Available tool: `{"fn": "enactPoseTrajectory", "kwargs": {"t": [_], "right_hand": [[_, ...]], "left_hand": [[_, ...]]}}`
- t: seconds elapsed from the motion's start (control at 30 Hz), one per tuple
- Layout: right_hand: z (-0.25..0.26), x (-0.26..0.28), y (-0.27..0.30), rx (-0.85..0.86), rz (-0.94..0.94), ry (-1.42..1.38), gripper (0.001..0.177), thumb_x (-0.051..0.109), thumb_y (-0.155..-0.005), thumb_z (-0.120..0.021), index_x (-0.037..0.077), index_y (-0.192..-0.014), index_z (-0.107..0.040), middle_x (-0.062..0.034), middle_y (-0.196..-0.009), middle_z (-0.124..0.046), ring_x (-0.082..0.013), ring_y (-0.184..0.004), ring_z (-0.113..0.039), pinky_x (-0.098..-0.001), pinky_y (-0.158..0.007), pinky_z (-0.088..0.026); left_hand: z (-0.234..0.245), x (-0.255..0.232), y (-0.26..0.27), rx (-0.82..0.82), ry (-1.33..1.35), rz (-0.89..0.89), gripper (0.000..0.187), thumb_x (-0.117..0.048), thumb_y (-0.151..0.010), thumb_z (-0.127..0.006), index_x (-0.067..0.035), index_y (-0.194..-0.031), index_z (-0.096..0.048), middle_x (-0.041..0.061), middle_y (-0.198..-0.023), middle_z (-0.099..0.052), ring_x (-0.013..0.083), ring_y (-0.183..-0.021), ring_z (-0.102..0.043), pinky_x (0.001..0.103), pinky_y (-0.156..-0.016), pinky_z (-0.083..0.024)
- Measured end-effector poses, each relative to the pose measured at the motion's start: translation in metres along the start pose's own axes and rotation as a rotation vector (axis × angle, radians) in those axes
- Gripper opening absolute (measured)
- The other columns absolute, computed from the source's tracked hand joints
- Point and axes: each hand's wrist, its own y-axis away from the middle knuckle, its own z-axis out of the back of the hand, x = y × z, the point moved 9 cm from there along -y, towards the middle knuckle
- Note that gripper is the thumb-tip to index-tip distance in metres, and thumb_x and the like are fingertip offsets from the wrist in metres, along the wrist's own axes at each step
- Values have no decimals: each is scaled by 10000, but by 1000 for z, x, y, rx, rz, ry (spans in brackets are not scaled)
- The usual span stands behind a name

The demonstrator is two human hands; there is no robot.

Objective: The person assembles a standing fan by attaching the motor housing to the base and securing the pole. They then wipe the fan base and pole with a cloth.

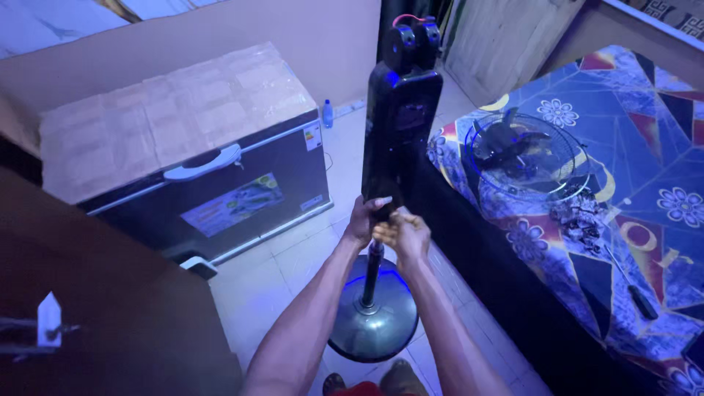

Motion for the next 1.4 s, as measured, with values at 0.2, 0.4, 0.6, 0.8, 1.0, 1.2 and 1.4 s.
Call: {"fn": "enactPoseTrajectory", "kwargs": {"t": [0.2,0.4,0.6,0.8,1.0,1.2,1.4], "right_hand": [[-7,7,-57,-91,140,48,204,-71,-880,-624,-4,-1065,-571,-146,-927,-673,-256,-776,-730,-377,-688,-658],[-21,7,-130,16,26,21,129,25,-970,-536,-5,-1094,-527,-163,-871,-640,-270,-712,-698,-408,-647,-618],[-27,21,-199,69,3,-68,212,-19,-928,-436,23,-1123,-505,-138,-841,-613,-208,-621,-608,-358,-583,-530],[-16,39,-246,80,-3,49,284,-23,-877,-398,-8,-1085,-591,-108,-790,-632,-184,-554,-545,-323,-520,-469],[22,-23,-274,16,109,322,246,99,-955,-490,-36,-1040,-678,-102,-665,-534,-177,-538,-476,-317,-506,-404],[-57,-21,-243,-78,799,1266,568,349,-700,-854,66,-1162,-684,-213,-941,-661,-374,-795,-673,-438,-668,-541],[-90,-13,-276,-46,394,1225,255,183,-836,-675,16,-1026,-706,-190,-840,-725,-358,-801,-732,-450,-700,-571]], "left_hand": [[13,6,-49,58,120,45,271,-143,-837,-765,1,-1046,-670,64,-913,-700,194,-790,-696,352,-710,-589],[40,-4,-110,45,68,-25,312,-179,-883,-772,24,-1092,-663,68,-905,-670,198,-777,-684,349,-697,-573],[62,-10,-170,-27,65,-44,450,-209,-801,-750,73,-1144,-674,153,-977,-742,272,-846,-742,403,-822,-599],[93,8,-209,-9,119,-20,480,-168,-792,-768,40,-1212,-663,114,-1047,-722,236,-920,-722,381,-860,-580],[104,32,-236,45,196,110,487,-190,-750,-757,28,-1178,-678,127,-1005,-749,259,-883,-744,398,-838,-603],[81,-5,-247,120,231,195,366,-212,-805,-784,-24,-1098,-671,82,-955,-706,227,-892,-712,444,-870,-619],[55,-45,-232,173,114,232,404,-257,-856,-771,43,-1109,-671,152,-953,-725,254,-853,-718,378,-766,-596]]}}
